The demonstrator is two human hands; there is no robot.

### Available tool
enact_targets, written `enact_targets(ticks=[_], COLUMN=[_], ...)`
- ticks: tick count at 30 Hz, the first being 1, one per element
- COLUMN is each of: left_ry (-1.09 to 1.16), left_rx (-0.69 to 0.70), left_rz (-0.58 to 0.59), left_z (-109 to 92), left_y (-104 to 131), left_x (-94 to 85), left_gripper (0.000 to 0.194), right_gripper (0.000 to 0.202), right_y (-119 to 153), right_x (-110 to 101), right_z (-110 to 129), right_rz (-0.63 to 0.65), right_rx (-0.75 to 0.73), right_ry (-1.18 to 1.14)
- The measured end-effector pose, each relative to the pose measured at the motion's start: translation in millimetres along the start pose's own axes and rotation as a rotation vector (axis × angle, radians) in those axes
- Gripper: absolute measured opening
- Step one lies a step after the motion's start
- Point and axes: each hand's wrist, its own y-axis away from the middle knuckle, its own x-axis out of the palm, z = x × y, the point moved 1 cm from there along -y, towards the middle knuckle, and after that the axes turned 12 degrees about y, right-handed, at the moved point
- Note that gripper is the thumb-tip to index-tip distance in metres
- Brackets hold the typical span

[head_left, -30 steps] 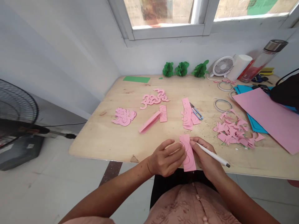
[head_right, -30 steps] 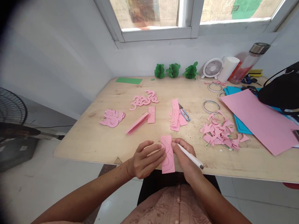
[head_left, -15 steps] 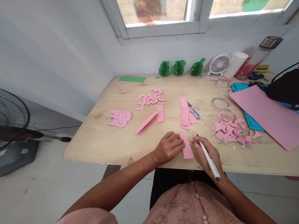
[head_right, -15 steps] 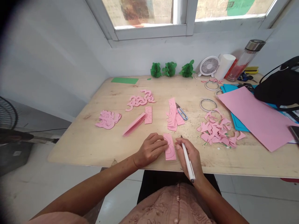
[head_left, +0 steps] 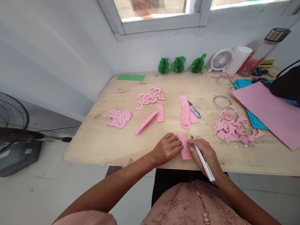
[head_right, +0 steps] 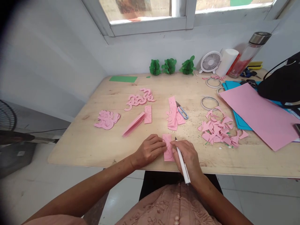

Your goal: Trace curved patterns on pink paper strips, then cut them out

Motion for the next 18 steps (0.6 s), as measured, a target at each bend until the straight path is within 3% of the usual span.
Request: enact_targets(ticks=[8, 18], left_ry=[-0.011, 0.035], left_rx=[-0.128, -0.041], left_rz=[-0.182, -0.136], left_z=[10.9, 8.1], left_y=[9.9, 0.2], left_x=[-20.3, -5.3], left_gripper=[0.009, 0.008], right_gripper=[0.018, 0.018], right_y=[0.1, 0.7], right_x=[-1.8, -0.1], right_z=[-0.3, -1.4], right_rz=[0.001, -0.008], right_rx=[0.062, 0.067], right_ry=[-0.026, -0.018])
